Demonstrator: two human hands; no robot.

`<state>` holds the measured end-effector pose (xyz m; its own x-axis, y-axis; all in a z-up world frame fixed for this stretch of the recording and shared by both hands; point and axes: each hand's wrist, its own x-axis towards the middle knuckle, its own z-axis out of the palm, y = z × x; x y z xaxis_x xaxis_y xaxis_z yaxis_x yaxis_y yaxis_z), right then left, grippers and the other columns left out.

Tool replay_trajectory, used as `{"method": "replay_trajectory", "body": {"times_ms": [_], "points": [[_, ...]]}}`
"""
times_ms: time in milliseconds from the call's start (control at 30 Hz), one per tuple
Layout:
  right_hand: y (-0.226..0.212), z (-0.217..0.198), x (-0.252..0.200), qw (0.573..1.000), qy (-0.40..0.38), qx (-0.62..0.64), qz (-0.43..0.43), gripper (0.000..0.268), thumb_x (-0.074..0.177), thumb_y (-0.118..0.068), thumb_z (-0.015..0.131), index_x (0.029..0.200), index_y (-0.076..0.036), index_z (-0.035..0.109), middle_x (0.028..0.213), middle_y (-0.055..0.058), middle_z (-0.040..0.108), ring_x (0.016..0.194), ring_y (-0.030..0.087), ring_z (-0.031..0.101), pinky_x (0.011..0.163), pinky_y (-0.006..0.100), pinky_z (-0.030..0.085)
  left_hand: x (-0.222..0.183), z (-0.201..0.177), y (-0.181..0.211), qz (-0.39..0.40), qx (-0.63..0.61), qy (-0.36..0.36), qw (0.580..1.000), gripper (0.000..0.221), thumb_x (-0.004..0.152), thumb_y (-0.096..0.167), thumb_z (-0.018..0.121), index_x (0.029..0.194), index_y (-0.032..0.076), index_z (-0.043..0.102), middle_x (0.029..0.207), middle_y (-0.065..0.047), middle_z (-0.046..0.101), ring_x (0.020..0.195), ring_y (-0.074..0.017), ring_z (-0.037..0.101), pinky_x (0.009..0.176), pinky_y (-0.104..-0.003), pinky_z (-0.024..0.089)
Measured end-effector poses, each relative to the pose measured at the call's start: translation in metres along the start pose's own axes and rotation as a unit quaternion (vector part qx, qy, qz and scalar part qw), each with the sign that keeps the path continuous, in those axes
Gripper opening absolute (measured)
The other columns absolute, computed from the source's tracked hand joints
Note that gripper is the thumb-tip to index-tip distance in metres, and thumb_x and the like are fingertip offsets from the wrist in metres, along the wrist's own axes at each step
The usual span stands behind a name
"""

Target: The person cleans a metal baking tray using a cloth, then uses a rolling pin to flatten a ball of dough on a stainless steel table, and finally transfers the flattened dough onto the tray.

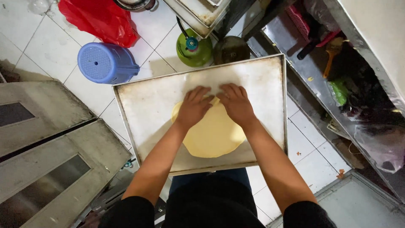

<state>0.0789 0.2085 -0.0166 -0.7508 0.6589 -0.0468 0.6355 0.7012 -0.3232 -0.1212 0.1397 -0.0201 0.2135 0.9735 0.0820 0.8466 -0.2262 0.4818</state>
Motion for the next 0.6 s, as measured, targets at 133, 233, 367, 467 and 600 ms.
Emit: {"method": "replay_trajectory", "body": {"times_ms": [133, 233, 367, 467, 600], "points": [[0.013, 0.004, 0.009, 0.999, -0.042, 0.012, -0.013, 0.017, 0.097, -0.032, 0.046, 0.103, -0.019, 0.056, 0.099, 0.002, 0.060, 0.114, 0.021, 0.048, 0.104, 0.045, 0.020, 0.007, 0.011, -0.005, 0.026, 0.042, 0.088, 0.995, 0.011, 0.090, 0.022, 0.061, 0.097, 0.013, 0.061, 0.094, -0.002, 0.058, 0.108, -0.0215, 0.051, 0.094, -0.042, 0.038], [0.011, -0.028, 0.018, 0.984, -0.073, 0.138, 0.086, 0.029, 0.092, -0.026, 0.057, 0.120, -0.017, 0.053, 0.099, 0.008, 0.066, 0.112, 0.027, 0.054, 0.107, 0.045, 0.018, 0.013, 0.009, -0.008, -0.028, 0.006, 0.068, 0.997, 0.022, 0.087, 0.022, 0.063, 0.105, 0.017, 0.052, 0.081, -0.003, 0.059, 0.104, -0.0199, 0.051, 0.095, -0.041, 0.034], [0.011, -0.032, 0.021, 0.989, -0.058, 0.106, 0.083, 0.027, 0.087, -0.031, 0.064, 0.112, -0.020, 0.059, 0.097, -0.002, 0.067, 0.109, 0.016, 0.051, 0.104, 0.044, 0.018, 0.018, -0.001, -0.007, -0.054, -0.022, -0.004, 0.998, 0.014, 0.088, 0.021, 0.058, 0.101, 0.014, 0.059, 0.084, -0.003, 0.062, 0.100, -0.0196, 0.051, 0.093, -0.041, 0.032], [0.004, -0.045, 0.024, 0.990, -0.085, 0.088, 0.075, 0.023, 0.090, -0.038, 0.059, 0.103, -0.019, 0.063, 0.104, -0.003, 0.063, 0.114, 0.017, 0.046, 0.103, 0.048, 0.019, 0.020, -0.014, -0.004, -0.031, -0.055, -0.013, 0.998, 0.011, 0.087, 0.019, 0.056, 0.090, 0.013, 0.065, 0.087, -0.003, 0.060, 0.100, -0.0211, 0.049, 0.091, -0.039, 0.036], [0.007, -0.038, 0.019, 0.975, -0.113, 0.175, 0.077, 0.015, 0.091, -0.031, 0.058, 0.096, -0.017, 0.063, 0.097, 0.000, 0.068, 0.108, 0.018, 0.056, 0.108, 0.046, 0.016, 0.022, -0.034, 0.003, -0.050, -0.232, -0.088, 0.967, 0.023, 0.089, 0.022, 0.052, 0.103, 0.005, 0.059, 0.086, -0.016, 0.063, 0.092, -0.0340, 0.059, 0.084, -0.045, 0.046]]}}
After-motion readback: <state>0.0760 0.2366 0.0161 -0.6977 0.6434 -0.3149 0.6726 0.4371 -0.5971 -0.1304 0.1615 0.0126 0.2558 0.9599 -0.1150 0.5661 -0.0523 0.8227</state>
